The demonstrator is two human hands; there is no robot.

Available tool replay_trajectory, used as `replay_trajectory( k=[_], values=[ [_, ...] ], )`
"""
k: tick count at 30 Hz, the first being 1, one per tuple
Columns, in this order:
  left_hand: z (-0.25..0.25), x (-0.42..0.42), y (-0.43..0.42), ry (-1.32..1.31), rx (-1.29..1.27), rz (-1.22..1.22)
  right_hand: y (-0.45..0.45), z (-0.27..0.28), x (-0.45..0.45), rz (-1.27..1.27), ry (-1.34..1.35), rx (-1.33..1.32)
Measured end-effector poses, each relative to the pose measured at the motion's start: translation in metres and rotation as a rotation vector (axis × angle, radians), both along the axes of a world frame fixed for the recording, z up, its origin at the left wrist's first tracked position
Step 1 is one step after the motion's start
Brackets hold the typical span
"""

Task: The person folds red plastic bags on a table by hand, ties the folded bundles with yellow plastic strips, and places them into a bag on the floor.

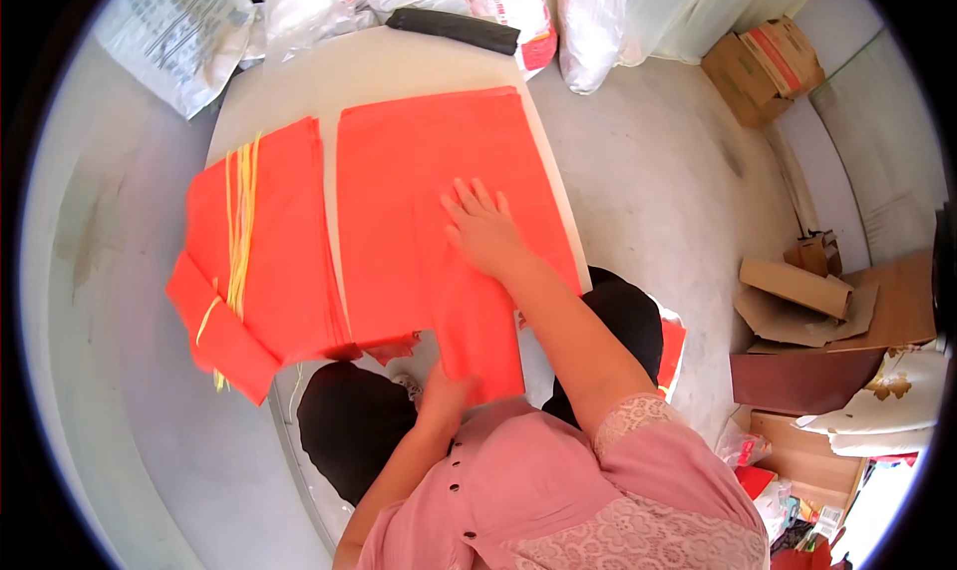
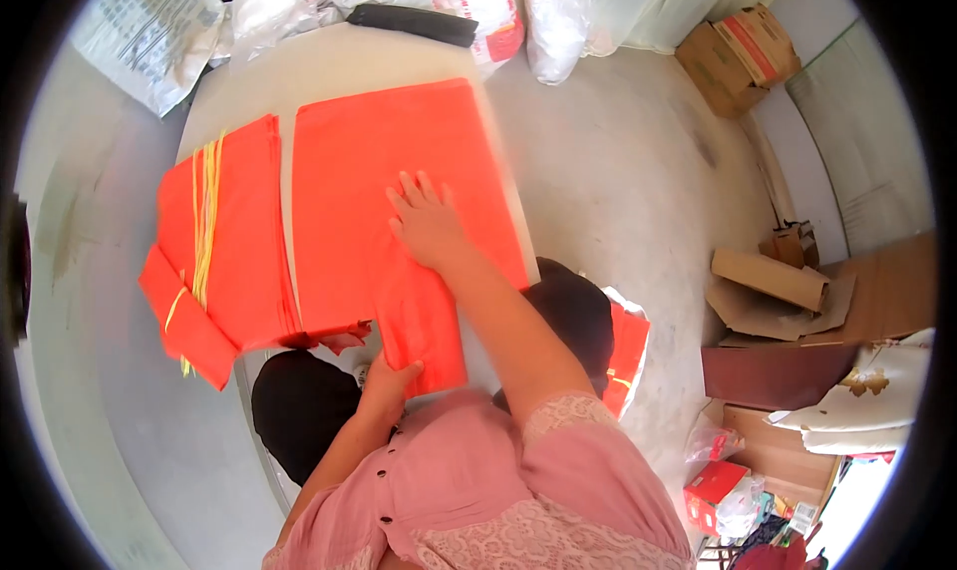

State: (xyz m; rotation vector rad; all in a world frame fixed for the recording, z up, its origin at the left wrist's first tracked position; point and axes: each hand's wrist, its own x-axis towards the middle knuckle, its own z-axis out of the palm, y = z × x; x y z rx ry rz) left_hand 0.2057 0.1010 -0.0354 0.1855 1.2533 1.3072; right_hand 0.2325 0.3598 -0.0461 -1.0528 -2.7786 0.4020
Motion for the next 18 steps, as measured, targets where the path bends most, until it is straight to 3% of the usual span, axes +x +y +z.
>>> replay_trajectory(
  k=[5, 7, 9, 18],
  values=[
    [-0.015, 0.001, -0.007, 0.035, -0.010, -0.007, 0.010, -0.014, -0.006, 0.006, -0.041, 0.038],
    [-0.018, 0.001, -0.007, 0.024, 0.000, -0.003, 0.008, -0.019, -0.002, 0.022, 0.069, 0.137],
    [-0.014, 0.001, -0.007, -0.015, 0.008, 0.015, 0.007, -0.008, -0.005, 0.028, -0.054, 0.111],
    [-0.021, -0.003, -0.009, -0.034, 0.025, -0.012, 0.002, 0.001, 0.000, -0.008, 0.048, -0.134]
  ],
)
